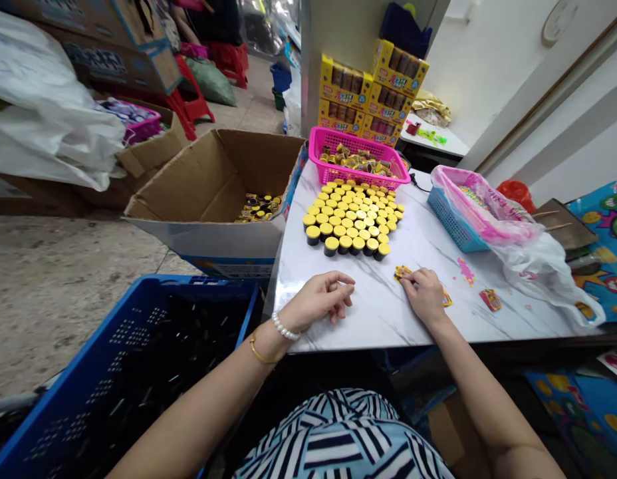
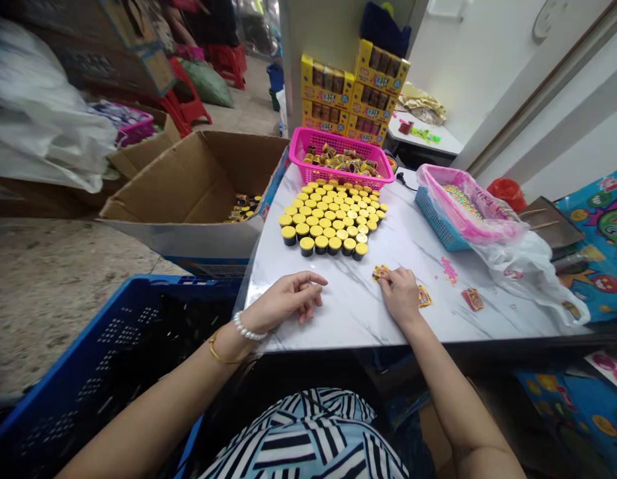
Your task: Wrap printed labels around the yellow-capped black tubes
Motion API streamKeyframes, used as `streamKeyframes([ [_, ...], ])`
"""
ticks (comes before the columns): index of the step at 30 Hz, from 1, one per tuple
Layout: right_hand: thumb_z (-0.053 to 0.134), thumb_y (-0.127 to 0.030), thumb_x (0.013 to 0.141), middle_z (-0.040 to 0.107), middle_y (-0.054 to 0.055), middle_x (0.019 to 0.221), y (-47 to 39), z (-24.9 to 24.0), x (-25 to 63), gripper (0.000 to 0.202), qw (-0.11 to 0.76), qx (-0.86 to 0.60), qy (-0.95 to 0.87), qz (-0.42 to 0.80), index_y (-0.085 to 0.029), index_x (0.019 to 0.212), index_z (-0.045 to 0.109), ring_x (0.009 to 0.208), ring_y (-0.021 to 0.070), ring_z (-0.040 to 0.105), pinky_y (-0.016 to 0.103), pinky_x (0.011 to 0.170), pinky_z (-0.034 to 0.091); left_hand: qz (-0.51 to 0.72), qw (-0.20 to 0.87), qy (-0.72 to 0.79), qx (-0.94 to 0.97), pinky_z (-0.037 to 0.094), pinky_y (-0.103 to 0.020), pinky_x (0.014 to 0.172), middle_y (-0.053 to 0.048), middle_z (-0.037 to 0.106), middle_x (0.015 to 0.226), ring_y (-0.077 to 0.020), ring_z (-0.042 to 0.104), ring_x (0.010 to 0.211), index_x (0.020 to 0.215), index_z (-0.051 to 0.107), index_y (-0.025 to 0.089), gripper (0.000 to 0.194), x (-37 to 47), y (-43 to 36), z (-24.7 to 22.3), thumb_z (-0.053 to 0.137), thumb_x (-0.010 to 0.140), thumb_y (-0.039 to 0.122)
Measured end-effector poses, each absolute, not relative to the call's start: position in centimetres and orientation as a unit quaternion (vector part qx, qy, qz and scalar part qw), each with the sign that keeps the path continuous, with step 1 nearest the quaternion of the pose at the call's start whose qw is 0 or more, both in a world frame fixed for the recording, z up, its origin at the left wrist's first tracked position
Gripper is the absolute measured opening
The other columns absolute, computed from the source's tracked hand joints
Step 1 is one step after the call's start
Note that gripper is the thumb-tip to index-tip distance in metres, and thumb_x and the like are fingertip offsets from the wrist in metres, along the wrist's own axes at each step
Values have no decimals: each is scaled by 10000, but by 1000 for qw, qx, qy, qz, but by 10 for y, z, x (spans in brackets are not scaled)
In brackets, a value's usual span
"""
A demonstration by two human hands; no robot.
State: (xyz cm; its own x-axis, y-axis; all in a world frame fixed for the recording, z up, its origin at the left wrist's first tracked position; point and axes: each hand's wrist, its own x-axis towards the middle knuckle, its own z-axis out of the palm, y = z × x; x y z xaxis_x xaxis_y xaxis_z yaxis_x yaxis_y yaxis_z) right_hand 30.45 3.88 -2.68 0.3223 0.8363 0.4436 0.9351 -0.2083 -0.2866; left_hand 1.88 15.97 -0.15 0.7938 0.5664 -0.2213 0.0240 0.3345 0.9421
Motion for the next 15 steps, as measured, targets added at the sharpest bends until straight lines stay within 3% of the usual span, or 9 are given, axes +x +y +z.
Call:
streamKeyframes([
  [3,682,-314,921,693,69,890,43,-6,277,138,338,-736,-579,-98,-229,838,753,902,249,630,421,853,520,235,742,309,546,447,-202,419,-68,682,806,-135,626,572,1076,639,121,517,25,147,1,757,818,553],
  [7,657,-293,953,717,86,1106,53,17,224,90,474,-643,-601,-13,-251,978,733,1048,239,685,405,905,573,317,719,312,534,485,-216,520,-82,698,948,-123,614,672,1089,688,134,469,40,130,5,811,790,474],
  [12,681,-340,939,740,81,1110,64,20,193,132,519,-579,-564,279,-240,1025,672,846,194,732,369,769,621,367,709,278,534,449,-220,604,-43,680,772,-107,552,664,865,752,121,308,37,138,6,801,810,420],
  [15,779,-385,861,710,82,1196,72,25,198,211,514,-524,-508,450,-217,924,669,883,180,733,355,800,630,331,715,277,550,408,-228,591,-37,655,697,-102,522,627,844,777,105,326,23,147,5,770,839,431],
])
